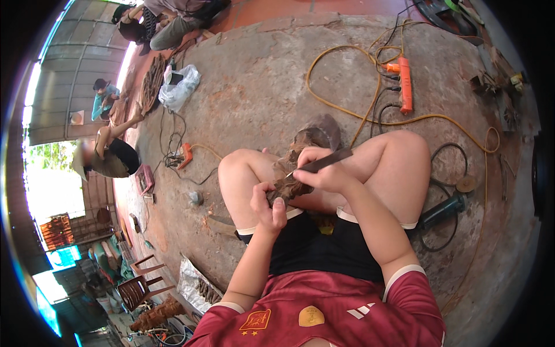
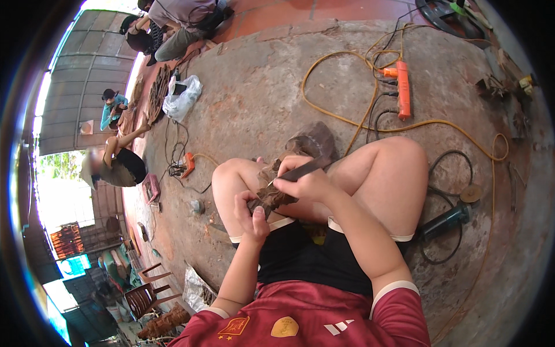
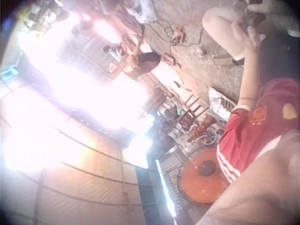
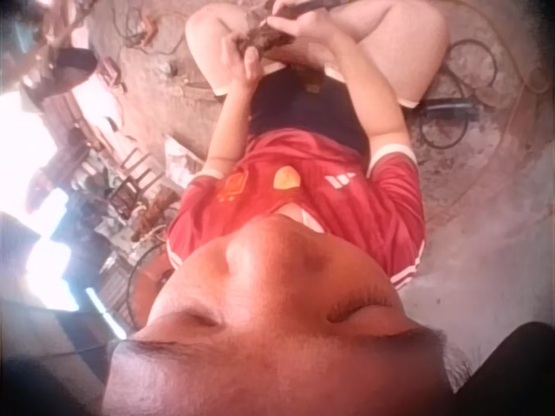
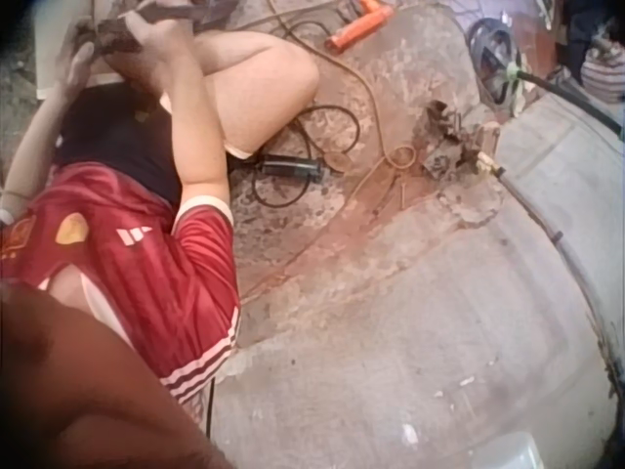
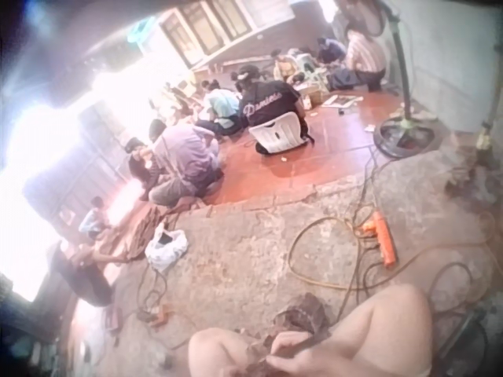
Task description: The person sits on the floor and carves a piece of wood using a knife held in the right hand. They rotate the wood to work on different sides, carefully shaping the material with precise strokes.
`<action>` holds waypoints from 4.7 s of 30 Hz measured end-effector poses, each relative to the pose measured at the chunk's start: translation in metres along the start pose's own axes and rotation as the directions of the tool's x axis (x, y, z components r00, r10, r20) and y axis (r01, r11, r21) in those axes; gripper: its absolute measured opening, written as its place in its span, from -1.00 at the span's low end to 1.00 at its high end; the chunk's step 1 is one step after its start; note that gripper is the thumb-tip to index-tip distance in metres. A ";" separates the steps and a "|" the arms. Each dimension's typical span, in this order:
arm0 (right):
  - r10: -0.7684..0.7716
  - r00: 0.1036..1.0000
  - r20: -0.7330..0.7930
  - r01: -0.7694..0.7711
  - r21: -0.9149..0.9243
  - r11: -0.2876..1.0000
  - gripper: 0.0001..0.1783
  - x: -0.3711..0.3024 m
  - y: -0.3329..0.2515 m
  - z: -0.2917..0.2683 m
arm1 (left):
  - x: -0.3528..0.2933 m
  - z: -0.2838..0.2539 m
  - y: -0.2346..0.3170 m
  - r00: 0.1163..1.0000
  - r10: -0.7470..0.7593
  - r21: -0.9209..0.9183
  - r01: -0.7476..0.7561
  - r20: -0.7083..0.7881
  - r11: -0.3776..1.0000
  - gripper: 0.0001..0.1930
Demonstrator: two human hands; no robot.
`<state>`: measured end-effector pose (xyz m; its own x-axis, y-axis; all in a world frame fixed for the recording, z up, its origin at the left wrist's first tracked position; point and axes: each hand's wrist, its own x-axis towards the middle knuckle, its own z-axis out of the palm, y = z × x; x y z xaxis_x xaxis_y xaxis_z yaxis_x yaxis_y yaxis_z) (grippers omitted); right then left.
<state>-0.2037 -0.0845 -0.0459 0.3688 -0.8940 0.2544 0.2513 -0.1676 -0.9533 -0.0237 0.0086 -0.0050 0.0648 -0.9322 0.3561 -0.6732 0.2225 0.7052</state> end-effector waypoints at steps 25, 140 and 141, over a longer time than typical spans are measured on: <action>0.547 0.819 -0.176 -0.483 0.304 0.821 0.16 0.001 -0.026 -0.062 | 0.072 -0.010 0.032 0.994 -0.104 0.236 0.094 0.033 0.967 -0.72; 0.051 0.886 -0.462 -0.140 -0.161 0.977 -0.70 -0.011 -0.026 0.019 | 0.042 0.004 0.031 0.989 -0.115 -0.012 0.117 0.089 0.993 -0.86; 0.025 0.885 -0.464 -0.114 -0.166 0.980 -0.69 -0.011 -0.024 0.019 | 0.042 0.005 0.032 0.988 -0.122 -0.019 0.124 0.093 0.992 -0.86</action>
<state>-0.1966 -0.0630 -0.0229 -0.0825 -0.9886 0.1261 0.0557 -0.1309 -0.9898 -0.0461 -0.0247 0.0297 0.0781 -0.9748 0.2089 -0.6456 0.1102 0.7557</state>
